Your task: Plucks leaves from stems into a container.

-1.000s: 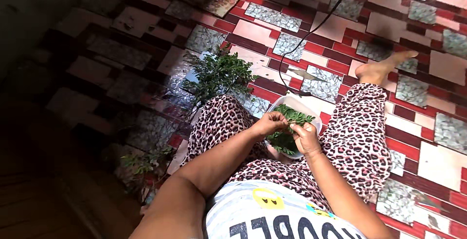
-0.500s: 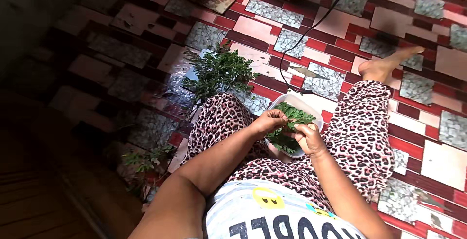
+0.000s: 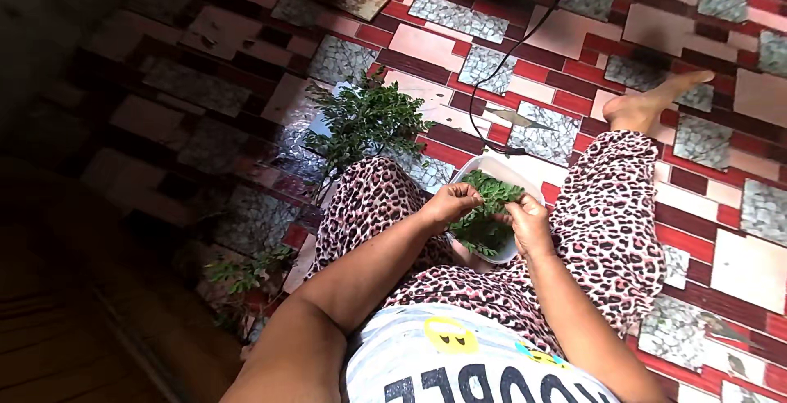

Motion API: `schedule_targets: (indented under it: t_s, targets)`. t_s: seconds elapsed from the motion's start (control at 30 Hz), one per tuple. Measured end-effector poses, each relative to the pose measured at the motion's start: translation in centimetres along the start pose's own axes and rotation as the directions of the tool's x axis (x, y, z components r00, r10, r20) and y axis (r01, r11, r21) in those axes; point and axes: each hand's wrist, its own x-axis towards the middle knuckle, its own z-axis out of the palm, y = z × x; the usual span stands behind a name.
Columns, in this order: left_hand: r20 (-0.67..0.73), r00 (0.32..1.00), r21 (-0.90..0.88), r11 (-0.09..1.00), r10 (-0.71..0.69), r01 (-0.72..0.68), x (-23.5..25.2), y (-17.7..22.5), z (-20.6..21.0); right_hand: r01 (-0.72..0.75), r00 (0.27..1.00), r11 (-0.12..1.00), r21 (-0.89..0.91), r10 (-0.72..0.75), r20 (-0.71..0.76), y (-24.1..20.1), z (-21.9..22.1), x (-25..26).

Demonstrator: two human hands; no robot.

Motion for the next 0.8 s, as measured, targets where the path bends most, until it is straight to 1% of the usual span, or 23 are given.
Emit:
schedule_targets:
  t_s: [0.03, 0.07, 0.1, 0.13, 0.17, 0.2, 0.23, 0.3, 0.33, 0.47, 0.5, 0.63, 0.8]
  targets:
    - [-0.003, 1.000, -0.007, 1.000, -0.005, 0.005, 0.0, 0.1, 0.0, 0.026, 0.999, 0.999, -0.041, -0.027, -0.026, -0.2, -0.3, -0.1]
    - [-0.007, 1.000, -0.011, 1.000, -0.009, 0.009, 0.0, 0.2, 0.1, 0.107, 0.992, 0.989, -0.098, -0.113, -0.057, -0.3, -0.6, -0.2]
    - [-0.012, 1.000, -0.013, 1.000, -0.011, 0.011, -0.1, 0.2, 0.1, 0.230, 0.966, 0.960, -0.159, -0.245, -0.083, -0.4, -1.0, -0.4]
    - [-0.019, 1.000, -0.010, 1.000, -0.011, 0.011, -0.1, 0.3, 0.1, 0.382, 0.910, 0.901, -0.206, -0.406, -0.086, -0.7, -1.3, -0.7]
    - [-0.023, 1.000, -0.004, 1.000, -0.006, 0.006, -0.1, 0.4, 0.1, 0.521, 0.834, 0.820, -0.238, -0.548, -0.062, -1.2, -1.6, -0.8]
    - [-0.026, 1.000, 0.004, 1.000, 0.002, -0.002, -0.1, 0.5, 0.1, 0.615, 0.770, 0.748, -0.249, -0.638, -0.013, -1.9, -1.8, -1.0]
    - [-0.029, 1.000, 0.011, 1.000, 0.007, -0.007, -0.1, 0.5, 0.2, 0.659, 0.744, 0.715, -0.234, -0.665, 0.062, -2.6, -1.8, -1.2]
    - [-0.020, 1.000, 0.013, 1.000, 0.003, -0.003, -0.1, 0.8, 0.3, 0.642, 0.766, 0.730, -0.233, -0.601, 0.227, -3.3, -1.6, -1.5]
    - [-0.015, 1.000, 0.014, 1.000, 0.003, -0.002, -0.1, 0.9, 0.3, 0.633, 0.773, 0.731, -0.256, -0.575, 0.269, -3.1, -1.3, -1.5]
    - [0.020, 1.000, 0.047, 0.999, 0.018, -0.019, -0.1, 0.7, 0.0, 0.624, 0.781, 0.685, -0.377, -0.531, 0.328, -2.6, -0.7, -1.0]
    - [0.028, 0.999, 0.051, 0.999, 0.016, -0.017, -0.1, 0.7, -0.1, 0.613, 0.789, 0.689, -0.387, -0.512, 0.339, -2.6, -0.7, -0.9]
    - [0.057, 0.998, 0.013, 1.000, -0.018, 0.018, 0.0, 0.8, -0.3, 0.496, 0.858, 0.808, -0.320, -0.398, 0.324, -2.7, -0.7, -0.5]
    - [0.069, 0.997, -0.007, 1.000, -0.020, 0.021, -0.1, 0.7, -0.5, 0.344, 0.903, 0.921, -0.182, -0.271, 0.334, -2.3, -1.0, -0.5]
